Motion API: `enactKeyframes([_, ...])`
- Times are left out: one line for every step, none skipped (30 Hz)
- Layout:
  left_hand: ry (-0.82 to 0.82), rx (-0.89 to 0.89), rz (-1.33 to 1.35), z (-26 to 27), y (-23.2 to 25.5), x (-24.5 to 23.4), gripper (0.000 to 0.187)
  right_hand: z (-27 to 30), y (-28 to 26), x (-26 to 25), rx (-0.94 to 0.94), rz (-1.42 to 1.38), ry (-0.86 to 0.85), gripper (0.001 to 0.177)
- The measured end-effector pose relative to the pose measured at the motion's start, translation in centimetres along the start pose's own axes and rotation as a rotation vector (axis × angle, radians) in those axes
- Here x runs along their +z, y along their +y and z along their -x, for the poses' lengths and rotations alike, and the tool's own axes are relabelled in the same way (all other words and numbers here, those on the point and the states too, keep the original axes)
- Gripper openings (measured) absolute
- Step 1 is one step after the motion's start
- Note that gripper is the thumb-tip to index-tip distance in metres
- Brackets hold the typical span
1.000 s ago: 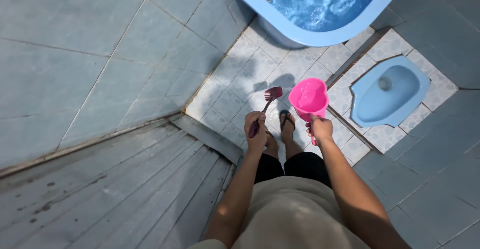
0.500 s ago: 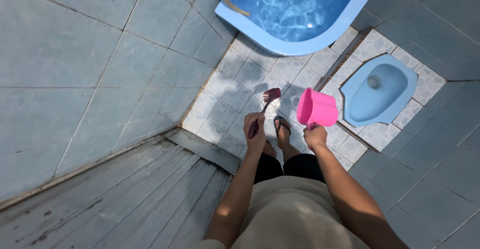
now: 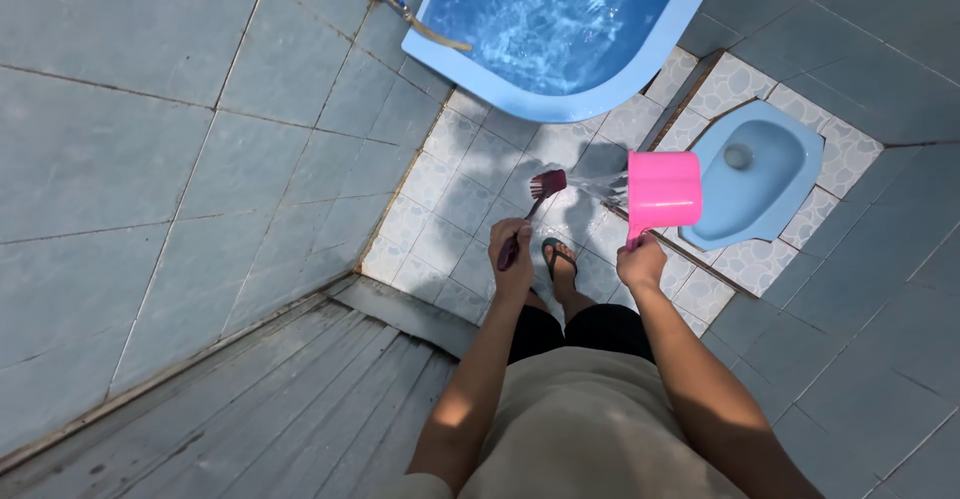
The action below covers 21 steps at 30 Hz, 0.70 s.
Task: The person uses a pink plastic scoop to pour water from a blue tub onto the tiled bathroom floor, then scrubs the wet area with a red-handled brush. They repeat the water-pouring and scrubbing cycle several times, focusing on the floor near the tub and a squat toilet.
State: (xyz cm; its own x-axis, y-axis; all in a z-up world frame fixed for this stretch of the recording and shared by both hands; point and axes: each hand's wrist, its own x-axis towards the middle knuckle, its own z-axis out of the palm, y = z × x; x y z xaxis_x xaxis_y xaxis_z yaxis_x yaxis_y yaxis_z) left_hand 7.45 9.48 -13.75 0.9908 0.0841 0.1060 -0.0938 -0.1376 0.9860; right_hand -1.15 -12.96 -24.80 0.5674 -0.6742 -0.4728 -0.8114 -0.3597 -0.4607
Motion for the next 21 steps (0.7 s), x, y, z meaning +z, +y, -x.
enactKeyframes([-0.002, 0.002, 0.000, -0.3, 0.1, 0.2, 0.010, -0.3, -0.1, -0.1, 0.000, -0.002, 0.001, 0.021])
enactKeyframes([-0.013, 0.001, -0.012, -0.4, 0.1, 0.4, 0.010, -0.5, -0.1, -0.3, -0.036, -0.018, 0.043, 0.020])
enactKeyframes([-0.023, 0.000, -0.025, -0.6, 0.3, 0.5, 0.011, -0.7, 0.0, -0.5, -0.072, -0.035, 0.085, 0.020])
enactKeyframes([-0.020, 0.004, -0.026, -0.8, 0.4, 0.7, 0.011, -1.1, -0.2, -0.6, -0.076, -0.037, 0.084, 0.020])
enactKeyframes([-0.007, 0.019, -0.019, -1.1, 0.6, 0.8, 0.011, -1.3, -0.5, -0.8, -0.058, -0.094, 0.059, 0.017])
enactKeyframes([0.006, 0.032, -0.012, -1.3, 0.8, 1.0, 0.011, -1.6, -0.6, -1.0, -0.040, -0.150, 0.034, 0.015])
enactKeyframes([0.009, 0.034, -0.013, -1.4, 0.9, 1.0, 0.011, -1.7, -1.2, -1.5, -0.043, -0.151, 0.033, 0.015])
enactKeyframes([0.010, 0.015, -0.008, -1.6, 0.9, 1.0, 0.012, -1.9, -1.9, -1.9, -0.118, -0.183, 0.061, 0.017])
enactKeyframes([0.011, -0.004, -0.003, -1.9, 0.9, 1.0, 0.012, -2.1, -2.7, -2.2, -0.193, -0.216, 0.089, 0.020])
enactKeyframes([0.013, -0.004, -0.003, -2.2, 0.8, 0.9, 0.012, -2.5, -3.6, -2.5, -0.194, -0.215, 0.087, 0.020])
enactKeyframes([0.020, 0.022, -0.009, -2.5, 0.7, 0.8, 0.012, -2.9, -4.4, -2.7, -0.143, -0.336, 0.063, 0.020])
enactKeyframes([0.023, 0.049, -0.012, -3.0, 0.6, 0.8, 0.013, -3.3, -5.3, -2.9, -0.091, -0.457, 0.042, 0.020])
enactKeyframes([0.022, 0.049, -0.011, -3.3, 0.5, 0.8, 0.013, -3.3, -6.4, -3.3, -0.091, -0.457, 0.043, 0.020])
enactKeyframes([0.034, 0.052, -0.030, -3.7, 0.3, 0.7, 0.013, -3.3, -7.5, -3.7, -0.018, -0.529, -0.007, 0.019])
enactKeyframes([0.046, 0.055, -0.050, -4.2, 0.2, 0.6, 0.013, -3.4, -8.8, -4.1, 0.055, -0.600, -0.058, 0.019])
enactKeyframes([0.041, 0.059, -0.049, -4.9, 0.1, 0.5, 0.013, -3.6, -9.6, -4.1, 0.056, -0.605, -0.053, 0.019])
enactKeyframes([0.038, 0.028, -0.038, -5.6, 0.0, 0.3, 0.013, -3.8, -10.5, -4.1, 0.002, -0.555, -0.037, 0.020])
enactKeyframes([0.032, -0.005, -0.029, -6.2, -0.1, 0.1, 0.013, -3.9, -11.2, -4.1, -0.047, -0.504, -0.020, 0.021])
enactKeyframes([0.025, -0.004, -0.029, -7.0, 0.0, 0.0, 0.013, -4.4, -11.7, -3.7, -0.043, -0.507, -0.016, 0.021])
enactKeyframes([0.011, 0.013, -0.042, -7.9, 0.0, -0.2, 0.013, -4.8, -12.2, -3.2, -0.143, -0.479, 0.019, 0.022])
enactKeyframes([-0.003, 0.030, -0.054, -8.8, 0.1, -0.4, 0.012, -5.2, -12.8, -2.7, -0.243, -0.450, 0.053, 0.023])
